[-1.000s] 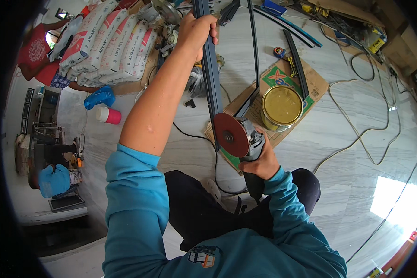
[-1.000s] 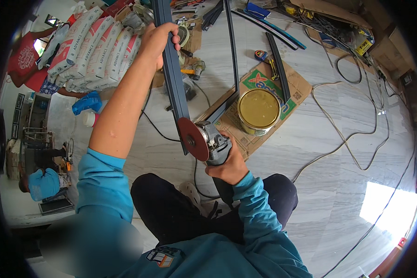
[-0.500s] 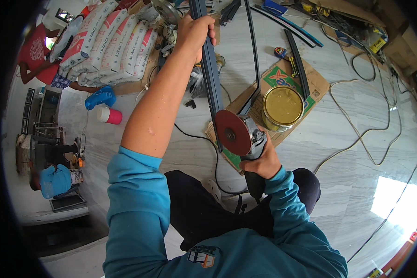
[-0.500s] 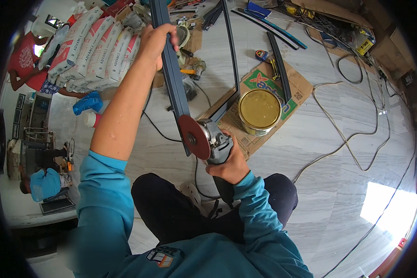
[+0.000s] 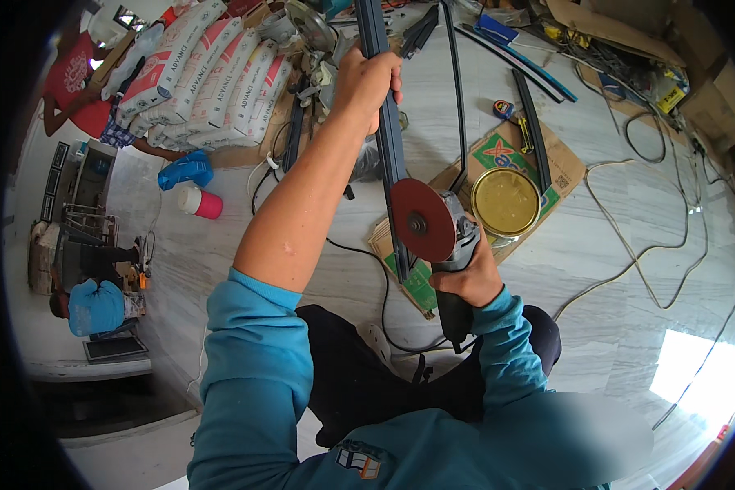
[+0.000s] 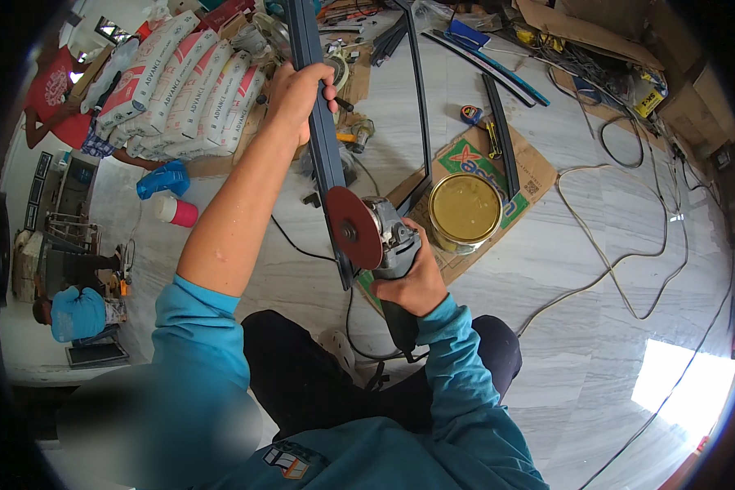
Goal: The recorder is assembling and modifying aluminum window frame components using a utility knife and an angle grinder.
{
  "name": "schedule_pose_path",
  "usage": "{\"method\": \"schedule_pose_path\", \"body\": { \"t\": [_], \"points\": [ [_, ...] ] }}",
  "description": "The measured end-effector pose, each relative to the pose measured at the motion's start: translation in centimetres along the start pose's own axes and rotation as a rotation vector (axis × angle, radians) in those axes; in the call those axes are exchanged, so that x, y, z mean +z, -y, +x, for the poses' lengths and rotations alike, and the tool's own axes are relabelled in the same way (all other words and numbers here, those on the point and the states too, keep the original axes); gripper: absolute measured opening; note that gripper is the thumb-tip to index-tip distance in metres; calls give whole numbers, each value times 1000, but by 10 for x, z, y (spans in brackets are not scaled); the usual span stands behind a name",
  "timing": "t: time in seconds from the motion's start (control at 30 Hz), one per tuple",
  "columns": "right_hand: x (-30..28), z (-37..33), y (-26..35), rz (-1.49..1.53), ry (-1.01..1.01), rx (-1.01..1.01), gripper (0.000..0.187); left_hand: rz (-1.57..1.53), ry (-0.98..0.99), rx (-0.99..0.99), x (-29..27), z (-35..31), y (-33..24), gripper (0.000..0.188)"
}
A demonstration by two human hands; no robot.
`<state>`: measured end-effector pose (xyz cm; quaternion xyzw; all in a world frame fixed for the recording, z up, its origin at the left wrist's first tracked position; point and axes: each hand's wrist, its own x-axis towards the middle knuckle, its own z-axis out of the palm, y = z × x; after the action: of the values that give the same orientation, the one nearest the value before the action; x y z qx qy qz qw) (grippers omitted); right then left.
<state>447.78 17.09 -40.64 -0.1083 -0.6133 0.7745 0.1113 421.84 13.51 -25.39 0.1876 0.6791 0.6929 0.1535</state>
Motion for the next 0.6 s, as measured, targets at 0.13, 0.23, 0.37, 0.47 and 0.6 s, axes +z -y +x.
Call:
{"method": "schedule_pose_path", "body": {
  "t": [0.13, 0.23, 0.37, 0.47, 0.6],
  "points": [
    [3, -10, -4, 36, -33, 2, 98, 21, 30, -26, -4, 6, -1, 17],
    [1, -19, -13, -9, -39, -8, 98, 28, 29, -31, -4, 13, -1, 17],
    [5, -28, -11, 36, -39, 29, 98, -1, 34, 1, -7, 18, 0, 16],
    [4, -27, -12, 25, -35, 19, 98, -13, 30, -15, -8, 16, 0, 16],
    [5, -21, -7, 39, -47, 13, 98, 2, 27, -35, -6, 7, -1, 17]
  ]
}}
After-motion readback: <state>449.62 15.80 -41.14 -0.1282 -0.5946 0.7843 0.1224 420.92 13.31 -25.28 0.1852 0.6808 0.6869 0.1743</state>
